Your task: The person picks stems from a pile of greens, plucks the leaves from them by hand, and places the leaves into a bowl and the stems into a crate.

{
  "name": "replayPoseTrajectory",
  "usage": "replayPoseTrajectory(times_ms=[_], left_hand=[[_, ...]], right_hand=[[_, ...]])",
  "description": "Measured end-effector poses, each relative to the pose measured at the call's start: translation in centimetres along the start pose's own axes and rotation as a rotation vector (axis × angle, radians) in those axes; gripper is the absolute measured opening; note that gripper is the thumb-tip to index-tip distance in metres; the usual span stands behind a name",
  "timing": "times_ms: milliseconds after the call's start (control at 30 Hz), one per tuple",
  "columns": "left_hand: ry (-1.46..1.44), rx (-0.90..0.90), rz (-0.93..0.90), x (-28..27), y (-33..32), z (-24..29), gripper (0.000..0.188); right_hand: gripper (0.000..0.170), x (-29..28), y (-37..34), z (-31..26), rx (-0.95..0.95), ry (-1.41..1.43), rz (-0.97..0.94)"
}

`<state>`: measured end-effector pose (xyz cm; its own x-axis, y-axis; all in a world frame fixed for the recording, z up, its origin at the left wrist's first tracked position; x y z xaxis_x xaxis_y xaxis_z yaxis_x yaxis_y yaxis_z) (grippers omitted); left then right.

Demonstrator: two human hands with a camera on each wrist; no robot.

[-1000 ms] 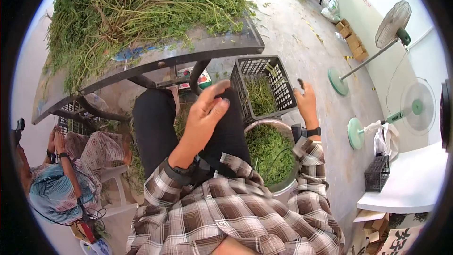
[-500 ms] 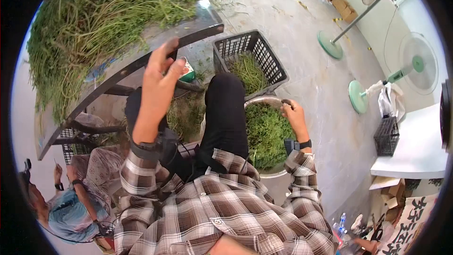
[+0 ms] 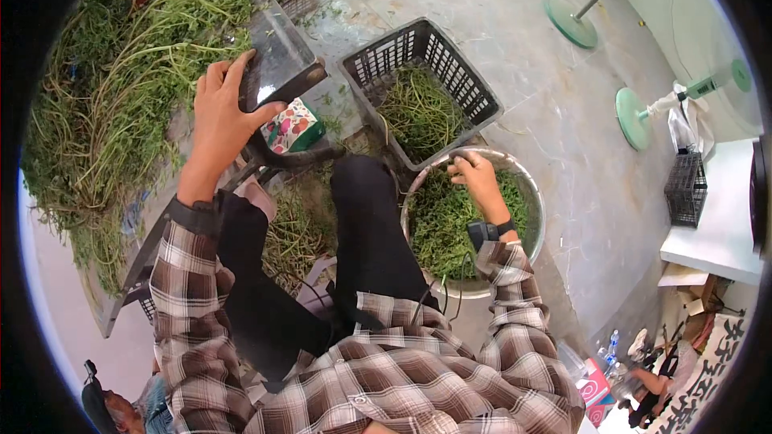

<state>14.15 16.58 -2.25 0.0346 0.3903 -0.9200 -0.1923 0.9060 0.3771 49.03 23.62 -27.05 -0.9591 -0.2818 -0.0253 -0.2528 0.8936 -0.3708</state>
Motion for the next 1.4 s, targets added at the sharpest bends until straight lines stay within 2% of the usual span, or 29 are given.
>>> replayPoseTrajectory(times_ms=[67,167,233,333,400,500,533,633,667,733,767,800,867,900,933,967,1033,1133,1167,1200,1267,1333,1367,1400], left_hand=[[-0.011,-0.028,0.061,0.0,0.0,0.3,0.074],[-0.044,-0.057,0.047,0.1,0.0,0.1,0.07],[-0.029,-0.023,0.077,0.0,0.1,0.3,0.07],[-0.019,0.009,0.105,0.2,0.0,0.5,0.07],[0.006,-0.04,0.096,0.1,0.2,0.6,0.071],[0.041,-0.069,0.035,0.1,0.2,0.6,0.076],[0.052,-0.088,0.017,0.3,0.2,0.5,0.078],[0.034,-0.137,-0.032,0.6,0.1,0.4,0.082],[0.031,-0.132,-0.046,0.7,-0.1,0.1,0.082],[0.141,-0.131,-0.074,0.7,-0.5,-0.6,0.089],[0.144,-0.134,-0.078,0.5,-0.6,-0.6,0.089],[0.184,-0.188,-0.111,0.4,-0.7,-0.7,0.092],[0.215,-0.221,-0.148,0.4,-1.2,-1.1,0.096],[0.289,-0.212,-0.14,0.2,-1.6,-1.4,0.096],[0.362,-0.206,-0.131,0.3,-1.5,-1.7,0.098],[0.362,-0.203,-0.136,0.2,-1.2,-1.5,0.098],[0.292,-0.126,-0.124,0.1,-0.4,0.0,0.076],[0.337,-0.147,-0.064,0.2,-0.6,0.1,0.08],[0.406,-0.032,-0.018,0.6,-0.5,0.1,0.078],[0.41,-0.029,-0.023,0.8,-0.4,0.2,0.078],[0.419,-0.082,0.013,0.7,-0.5,0.3,0.074],[0.434,-0.083,0.005,1.0,-0.3,-0.6,0.073],[0.442,-0.085,0.002,1.3,-0.5,-0.7,0.073],[0.448,-0.085,0.0,1.3,-0.6,-0.8,0.073]], right_hand=[[0.027,0.9,2.9,0.2,-0.001,0.019,-0.037],[0.026,2.1,6.7,0.1,0.043,0.05,-0.042],[0.023,2.8,9.5,0.4,0.093,0.103,-0.016],[0.023,3.9,13.8,2.2,0.153,0.154,-0.025],[0.023,4.6,16.2,3.6,0.156,0.146,-0.006],[0.022,5.5,19.5,6.4,0.197,0.001,0.014],[0.029,5.8,20.8,7.4,0.241,-0.144,-0.06],[0.027,7.0,24.0,10.8,0.276,-0.362,-0.13],[0.027,7.3,24.9,12.5,0.291,-0.358,-0.126],[0.027,8.1,26.7,14.8,0.143,-0.611,-0.125],[0.032,8.8,28.5,17.5,-0.057,-0.737,-0.153],[0.038,9.2,27.4,15.0,0.199,-0.726,-0.256],[0.04,10.6,29.1,18.6,0.062,-0.791,-0.259],[0.048,11.2,29.9,20.5,0.053,-0.881,-0.286],[0.049,11.5,30.0,21.0,0.18,-0.849,-0.319],[0.05,11.8,30.2,21.1,0.224,-0.862,-0.301],[0.051,12.5,30.6,21.7,0.271,-0.874,-0.297],[0.053,13.0,30.8,20.4,0.335,-0.911,-0.267],[0.054,13.0,30.6,19.3,0.356,-0.92,-0.253],[0.054,13.1,30.4,18.9,0.38,-0.926,-0.243],[0.052,13.6,31.0,20.5,0.393,-0.932,-0.262],[0.047,14.0,31.5,21.9,0.317,-1.065,-0.21],[0.039,14.1,31.3,22.4,0.23,-1.029,-0.132],[0.039,14.4,31.1,22.6,0.228,-1.027,-0.139]])
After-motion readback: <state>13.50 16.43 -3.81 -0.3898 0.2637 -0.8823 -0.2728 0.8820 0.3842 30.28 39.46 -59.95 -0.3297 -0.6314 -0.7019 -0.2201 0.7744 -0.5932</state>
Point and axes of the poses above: each hand's wrist, its own y-axis towards the middle knuckle, its own x-axis out of the palm, z = x × y, the point moved 4 cm from there along y, towards the middle knuckle, and after that the axes turned 6 degrees about z, right-handed, at the moved point
